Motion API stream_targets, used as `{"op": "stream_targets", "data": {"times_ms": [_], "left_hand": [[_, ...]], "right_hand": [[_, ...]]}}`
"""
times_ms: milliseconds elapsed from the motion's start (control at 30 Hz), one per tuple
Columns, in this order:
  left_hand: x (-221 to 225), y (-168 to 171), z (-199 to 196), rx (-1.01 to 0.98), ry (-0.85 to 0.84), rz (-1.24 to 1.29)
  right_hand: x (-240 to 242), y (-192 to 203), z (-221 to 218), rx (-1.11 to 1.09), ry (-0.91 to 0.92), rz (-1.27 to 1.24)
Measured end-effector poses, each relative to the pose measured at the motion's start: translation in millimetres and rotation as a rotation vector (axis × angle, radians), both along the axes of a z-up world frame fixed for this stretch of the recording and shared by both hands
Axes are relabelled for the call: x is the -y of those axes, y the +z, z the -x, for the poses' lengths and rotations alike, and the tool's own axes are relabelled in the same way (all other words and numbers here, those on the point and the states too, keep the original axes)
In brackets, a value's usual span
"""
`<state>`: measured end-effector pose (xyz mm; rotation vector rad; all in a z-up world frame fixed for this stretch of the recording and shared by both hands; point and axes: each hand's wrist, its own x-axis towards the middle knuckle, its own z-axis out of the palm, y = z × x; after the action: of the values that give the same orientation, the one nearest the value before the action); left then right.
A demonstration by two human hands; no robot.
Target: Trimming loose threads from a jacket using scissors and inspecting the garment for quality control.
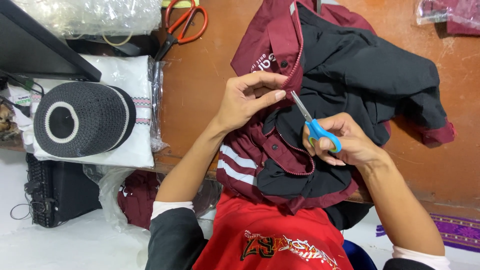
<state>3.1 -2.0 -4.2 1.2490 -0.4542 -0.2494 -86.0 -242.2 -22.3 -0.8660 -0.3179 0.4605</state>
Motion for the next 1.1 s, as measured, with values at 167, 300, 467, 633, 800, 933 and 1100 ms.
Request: {"op": "stream_targets", "data": {"times_ms": [167,300,467,633,800,933,1100], "left_hand": [[1,-3,0,-0.025,0.002,0.031],[-1,-3,-1,-0.040,0.004,0.058],[-3,1,0,0.015,0.014,-0.045],[-3,11,5,-0.024,0.035,0.064],[-5,16,8,-0.024,0.083,0.056],[-3,15,10,0.063,0.122,-0.009],[-1,17,11,0.152,0.135,-0.046]], "right_hand": [[2,-9,-1,-0.035,0.033,-0.016],[6,35,-6,0.087,-0.021,0.107],[7,95,-7,0.593,-0.330,1.130],[28,86,-20,1.004,-0.572,1.341],[33,66,-23,1.056,-0.582,1.354],[38,46,-22,1.031,-0.618,1.422],[43,28,-28,1.142,-0.633,1.452]]}}
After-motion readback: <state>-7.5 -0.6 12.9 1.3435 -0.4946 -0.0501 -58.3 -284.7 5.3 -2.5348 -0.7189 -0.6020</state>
